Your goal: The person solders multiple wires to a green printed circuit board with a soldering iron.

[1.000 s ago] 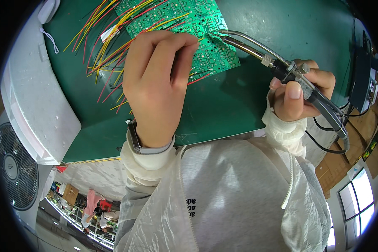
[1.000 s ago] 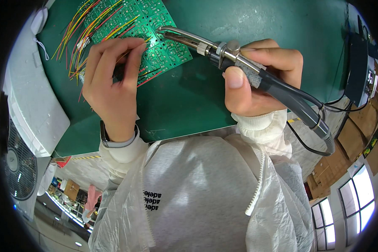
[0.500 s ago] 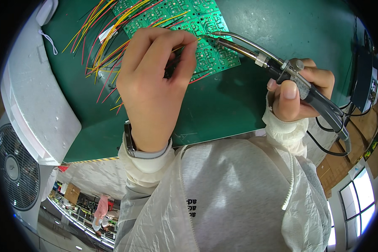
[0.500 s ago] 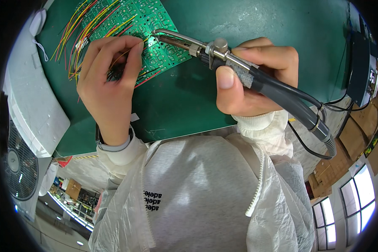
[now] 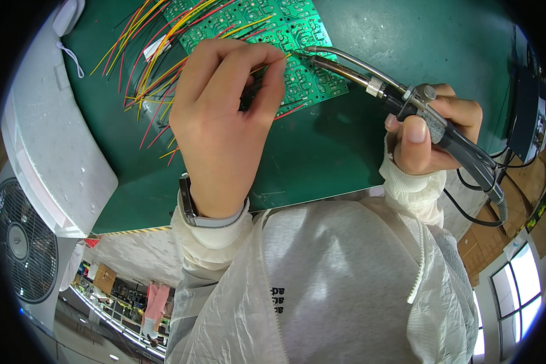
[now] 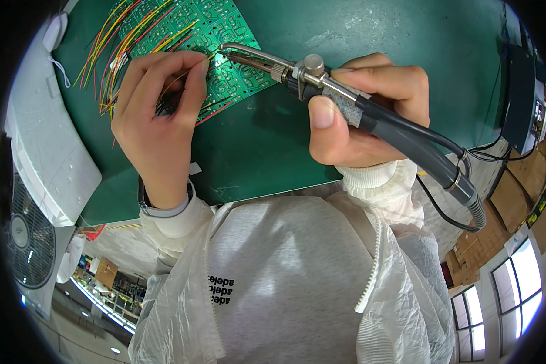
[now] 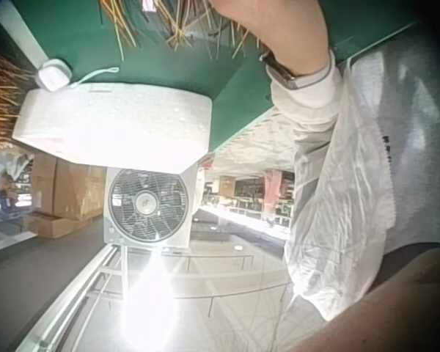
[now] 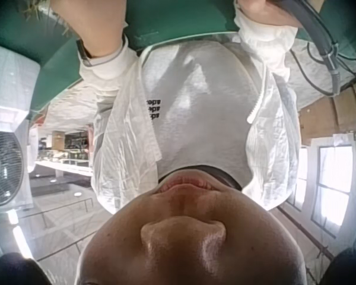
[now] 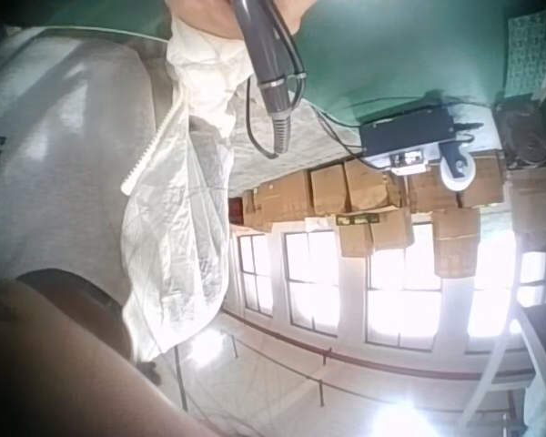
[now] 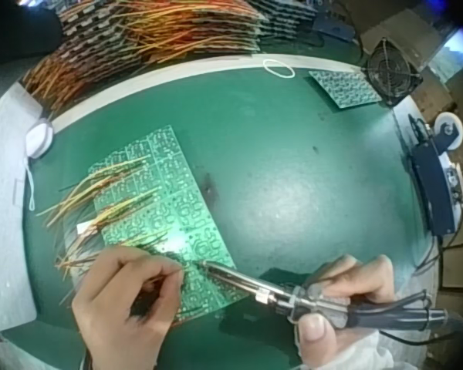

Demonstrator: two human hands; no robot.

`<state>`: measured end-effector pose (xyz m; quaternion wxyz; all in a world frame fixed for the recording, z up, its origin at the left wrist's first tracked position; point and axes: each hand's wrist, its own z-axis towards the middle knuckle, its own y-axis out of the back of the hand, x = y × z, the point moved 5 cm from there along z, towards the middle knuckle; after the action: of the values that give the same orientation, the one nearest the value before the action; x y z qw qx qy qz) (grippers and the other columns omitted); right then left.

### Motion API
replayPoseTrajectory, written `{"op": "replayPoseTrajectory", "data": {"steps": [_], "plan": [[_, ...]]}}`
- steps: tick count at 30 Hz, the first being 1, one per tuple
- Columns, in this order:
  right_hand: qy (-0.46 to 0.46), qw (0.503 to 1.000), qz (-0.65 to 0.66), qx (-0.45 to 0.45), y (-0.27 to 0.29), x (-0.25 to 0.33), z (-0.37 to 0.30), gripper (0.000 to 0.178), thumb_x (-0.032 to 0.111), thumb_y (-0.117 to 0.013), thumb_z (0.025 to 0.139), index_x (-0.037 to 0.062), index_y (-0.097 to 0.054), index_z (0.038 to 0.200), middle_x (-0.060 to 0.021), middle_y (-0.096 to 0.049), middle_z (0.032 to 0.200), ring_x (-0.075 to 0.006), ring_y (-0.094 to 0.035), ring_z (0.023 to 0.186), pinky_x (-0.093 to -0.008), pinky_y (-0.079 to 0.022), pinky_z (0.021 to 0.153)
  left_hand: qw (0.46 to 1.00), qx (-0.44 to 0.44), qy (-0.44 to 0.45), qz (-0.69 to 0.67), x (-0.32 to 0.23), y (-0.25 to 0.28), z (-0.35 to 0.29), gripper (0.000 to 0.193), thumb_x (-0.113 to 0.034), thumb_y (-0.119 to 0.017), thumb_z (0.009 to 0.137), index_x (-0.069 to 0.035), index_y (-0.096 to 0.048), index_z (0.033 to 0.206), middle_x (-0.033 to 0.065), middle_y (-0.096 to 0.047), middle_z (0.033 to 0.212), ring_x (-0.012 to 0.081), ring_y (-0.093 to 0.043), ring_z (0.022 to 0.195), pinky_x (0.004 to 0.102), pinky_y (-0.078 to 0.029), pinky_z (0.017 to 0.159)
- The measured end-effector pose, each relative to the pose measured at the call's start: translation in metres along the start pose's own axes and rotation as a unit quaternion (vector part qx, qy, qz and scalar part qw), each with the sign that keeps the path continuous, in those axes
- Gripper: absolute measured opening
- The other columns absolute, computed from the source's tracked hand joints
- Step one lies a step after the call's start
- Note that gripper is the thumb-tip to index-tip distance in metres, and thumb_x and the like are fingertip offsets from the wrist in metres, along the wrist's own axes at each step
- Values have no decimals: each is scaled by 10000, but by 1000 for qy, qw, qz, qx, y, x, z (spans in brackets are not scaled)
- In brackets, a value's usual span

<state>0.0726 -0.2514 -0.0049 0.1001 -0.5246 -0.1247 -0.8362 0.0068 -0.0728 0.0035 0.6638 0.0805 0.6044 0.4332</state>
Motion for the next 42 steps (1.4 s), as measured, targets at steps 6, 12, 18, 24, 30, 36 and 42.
{"op": "replayPoseTrajectory", "data": {"steps": [6,12,18,24,30,36,42], "plan": [[33,999,-2,14,0,1,-1,353,138,-678,679,-21,-418,857,-107,-541,631,-92,-482,497,-184,-395,465,1000,-3,0,-1,-1,-1,0,112,44,-646,671,-7,-616,766,28,-569,742,88,-524,571,196,-421,512],[40,999,-18,21,-1,5,-1,351,132,-680,675,-29,-431,862,-110,-544,631,-84,-481,483,-177,-388,451,1000,-1,-2,1,-2,-1,0,120,52,-644,665,-8,-615,765,29,-567,742,94,-520,585,198,-420,523],[42,998,-24,29,-5,9,0,350,136,-680,678,-31,-435,863,-112,-550,638,-79,-489,483,-175,-386,445,1000,-3,-13,3,-1,0,0,124,56,-642,664,-7,-612,767,33,-565,741,99,-526,590,201,-423,523],[43,999,-2,17,2,4,-2,357,148,-664,700,-20,-414,892,-120,-544,649,-87,-502,490,-179,-400,445,1000,-3,-10,2,-2,-1,0,120,56,-641,665,-4,-610,765,39,-567,741,106,-541,604,204,-431,528],[67,985,108,-117,13,1,6,341,157,-640,733,-6,-403,916,-121,-519,635,-112,-486,430,-204,-423,441,1000,8,-8,14,-2,-1,-3,146,34,-652,664,-13,-607,794,53,-564,796,127,-558,647,222,-447,564],[26,985,29,-171,5,-1,11,317,80,-611,755,-17,-406,975,-124,-537,652,-124,-498,465,-214,-426,468,991,20,-40,128,-16,7,-15,480,-145,-738,618,-45,-530,1039,83,-521,1037,240,-503,943,329,-405,801],[17,990,21,-139,7,-4,15,362,40,-634,749,-24,-416,1032,-115,-551,730,-125,-538,579,-214,-456,541,987,20,-48,155,-11,3,-16,672,-210,-743,606,-33,-430,1174,122,-496,1110,289,-469,999,363,-372,849]]}}
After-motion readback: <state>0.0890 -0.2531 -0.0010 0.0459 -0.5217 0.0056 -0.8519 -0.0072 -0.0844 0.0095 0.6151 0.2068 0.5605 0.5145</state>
